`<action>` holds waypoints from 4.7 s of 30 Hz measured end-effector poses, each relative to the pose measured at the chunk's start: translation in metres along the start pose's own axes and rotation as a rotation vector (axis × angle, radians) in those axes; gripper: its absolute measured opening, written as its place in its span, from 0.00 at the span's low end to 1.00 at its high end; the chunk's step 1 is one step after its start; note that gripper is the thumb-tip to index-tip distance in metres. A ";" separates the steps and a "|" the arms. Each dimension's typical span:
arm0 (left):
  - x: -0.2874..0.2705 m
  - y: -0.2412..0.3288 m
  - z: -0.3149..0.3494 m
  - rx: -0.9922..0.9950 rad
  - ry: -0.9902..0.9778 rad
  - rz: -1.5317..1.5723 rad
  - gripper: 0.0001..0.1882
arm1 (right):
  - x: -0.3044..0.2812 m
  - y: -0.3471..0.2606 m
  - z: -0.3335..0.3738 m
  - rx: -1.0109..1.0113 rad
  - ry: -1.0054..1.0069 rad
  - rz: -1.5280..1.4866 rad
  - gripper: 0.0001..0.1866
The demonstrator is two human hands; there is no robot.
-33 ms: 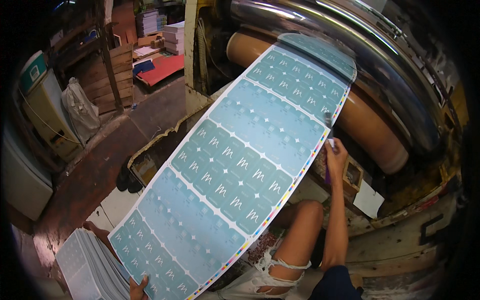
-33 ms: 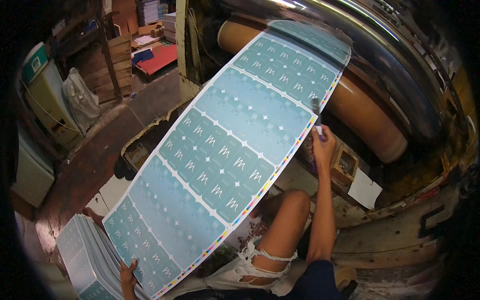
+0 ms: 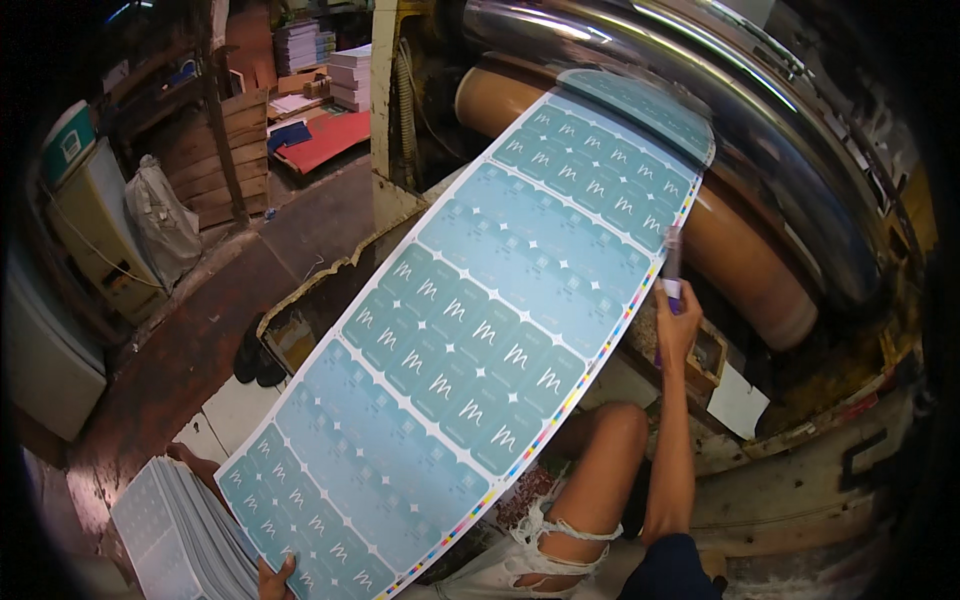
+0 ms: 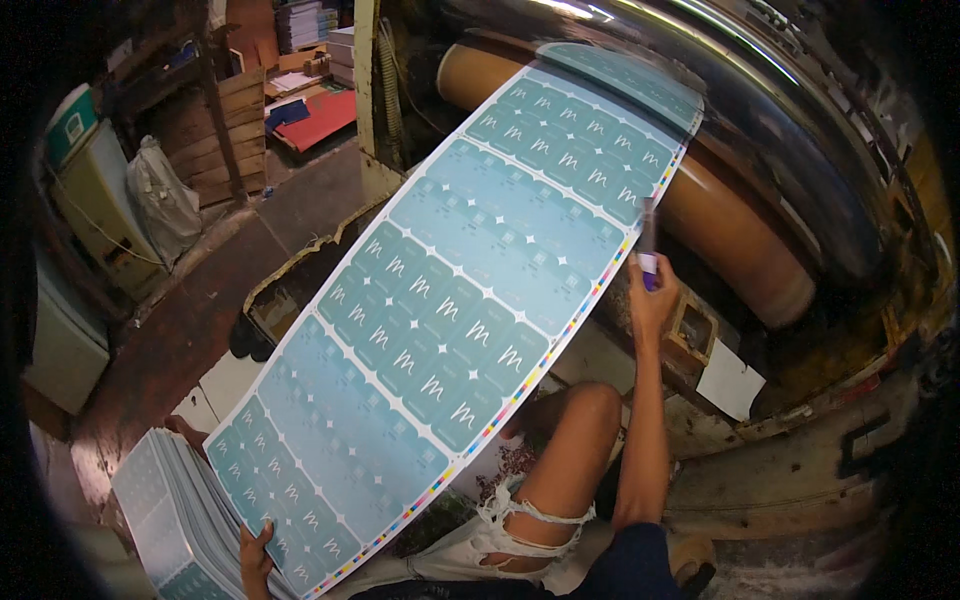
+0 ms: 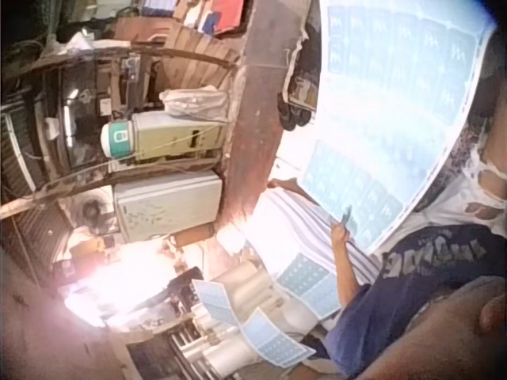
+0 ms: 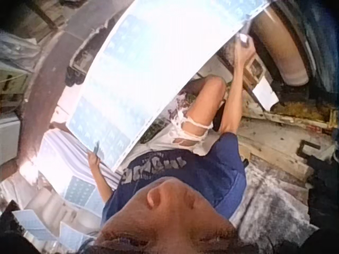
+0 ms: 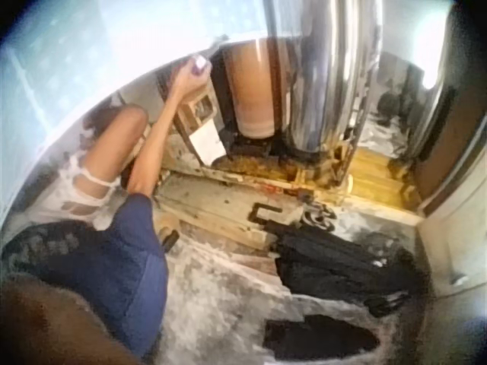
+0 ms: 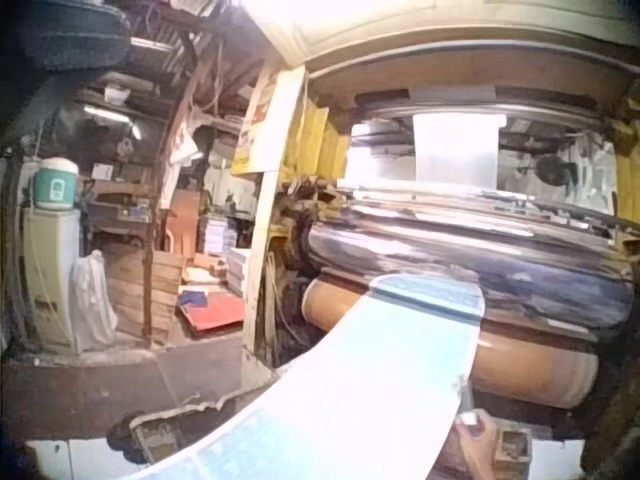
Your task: The person uses a small cutting tool to trim or separate sheets of printed paper that are coming off a large industrial roller in a workshop.
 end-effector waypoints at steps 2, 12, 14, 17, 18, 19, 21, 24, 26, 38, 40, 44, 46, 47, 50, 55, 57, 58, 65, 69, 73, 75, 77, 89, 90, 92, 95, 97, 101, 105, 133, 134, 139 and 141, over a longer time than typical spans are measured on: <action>0.005 0.011 0.011 -0.030 0.030 -0.012 0.31 | -0.014 -0.016 -0.004 -0.224 0.073 0.230 0.16; -0.039 -0.026 0.038 -0.020 0.108 0.073 0.30 | -0.002 -0.052 -0.050 -0.728 -0.654 0.565 0.36; -0.038 -0.030 0.044 0.015 0.122 0.120 0.30 | -0.003 -0.052 -0.061 -0.578 -0.736 0.469 0.33; -0.021 -0.023 0.050 0.083 0.107 0.203 0.28 | -0.007 -0.065 -0.068 -0.438 -0.769 0.307 0.29; -0.043 -0.027 0.048 0.015 0.187 0.159 0.27 | -0.006 -0.062 -0.068 -0.349 -0.777 0.357 0.29; -0.047 -0.026 0.051 -0.062 0.255 0.117 0.26 | -0.008 -0.058 -0.068 -0.258 -0.783 0.422 0.29; -0.016 -0.005 0.052 -0.052 0.188 0.207 0.25 | -0.008 -0.057 -0.065 -0.248 -0.744 0.332 0.28; -0.058 -0.003 0.046 0.044 0.192 0.159 0.22 | 0.005 -0.078 -0.048 -0.225 -0.697 0.174 0.25; -0.070 0.004 0.035 0.034 0.277 -0.083 0.21 | 0.007 -0.083 -0.037 -0.222 -0.669 0.228 0.23; 0.026 0.012 -0.084 0.066 0.224 -0.317 0.18 | 0.030 -0.094 -0.007 -0.026 -0.805 0.106 0.17; 0.030 -0.001 -0.099 0.136 0.174 -0.100 0.15 | 0.036 -0.095 -0.005 -0.014 -0.839 0.073 0.16; 0.018 -0.003 -0.118 0.331 0.326 -0.437 0.25 | 0.040 -0.108 -0.008 -0.006 -0.935 0.068 0.15; 0.021 -0.005 -0.118 0.424 0.317 -0.573 0.32 | 0.036 -0.110 -0.009 0.014 -0.945 0.060 0.13; 0.053 -0.013 -0.115 0.396 0.405 -0.728 0.41 | 0.030 -0.103 -0.007 0.037 -0.956 0.086 0.13; 0.048 -0.027 -0.104 0.398 0.510 -0.949 0.58 | 0.046 -0.117 -0.007 0.030 -1.012 0.088 0.13; 0.100 -0.077 -0.084 0.029 0.520 -1.620 0.72 | 0.052 -0.116 0.006 0.072 -1.147 0.107 0.13; 0.113 -0.087 -0.077 -0.163 0.551 -1.911 0.75 | 0.058 -0.114 0.010 -0.114 -1.160 0.135 0.14; 0.102 -0.090 -0.074 -0.239 0.581 -2.002 0.76 | 0.066 -0.116 0.016 -0.142 -1.166 0.119 0.15; 0.102 -0.068 -0.073 -0.384 0.472 -1.441 0.78 | 0.075 -0.112 0.026 -0.130 -1.283 0.177 0.20; 0.114 -0.061 -0.065 -0.288 0.694 -1.570 0.76 | 0.092 -0.126 0.040 -0.210 -1.436 0.173 0.19; 0.220 -0.038 -0.051 0.036 0.332 -1.762 0.68 | 0.095 -0.116 0.075 -0.168 -1.711 0.236 0.16; 0.243 -0.038 -0.055 0.219 -0.049 -1.061 0.58 | 0.110 -0.130 0.099 -0.464 -1.714 0.230 0.15; 0.344 -0.025 -0.035 -0.329 -0.363 -0.237 0.43 | 0.108 -0.116 0.108 -0.351 -1.841 0.189 0.14; 0.419 0.028 -0.029 -0.267 -0.454 0.136 0.24 | 0.088 -0.150 0.110 -0.186 -2.132 0.039 0.22; 0.407 0.023 -0.029 -0.275 -0.439 0.154 0.26 | 0.088 -0.151 0.106 -0.115 -2.110 0.043 0.21; 0.387 0.011 -0.023 -0.347 -0.445 0.193 0.29 | 0.083 -0.150 0.096 0.041 -2.054 0.100 0.20; 0.360 0.015 -0.002 -0.327 -0.444 0.221 0.29 | 0.077 -0.146 0.080 0.115 -1.944 0.147 0.21; 0.340 0.018 0.005 -0.358 -0.415 0.254 0.29 | 0.079 -0.136 0.071 0.079 -1.894 0.158 0.20; 0.308 0.025 0.004 -0.304 -0.474 0.153 0.28 | 0.084 -0.112 0.042 0.164 -1.698 -0.193 0.17; 0.299 0.045 0.016 -0.275 -0.415 0.096 0.26 | 0.060 -0.084 -0.019 0.157 -1.332 -0.222 0.18; 0.164 0.050 0.050 -0.339 -0.126 -0.072 0.30 | -0.042 0.108 -0.162 0.212 -0.201 0.020 0.19; 0.163 0.052 0.052 -0.342 -0.029 -0.069 0.29 | -0.052 0.085 -0.169 -0.100 -0.096 0.242 0.20; 0.139 0.043 0.057 -0.315 0.021 -0.054 0.28 | -0.037 0.035 -0.193 -0.530 -0.303 0.539 0.35; 0.135 0.040 0.061 -0.307 0.066 -0.077 0.26 | -0.042 0.050 -0.211 -0.534 -0.388 0.569 0.38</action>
Point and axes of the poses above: each hand's wrist, its own z-axis away from the middle knuckle, its own x-axis out of the palm, y = z × x, the point moved 5 cm from there along -z, towards the middle knuckle, and after that the axes turned 3 degrees about -y, right-handed, at the moved point
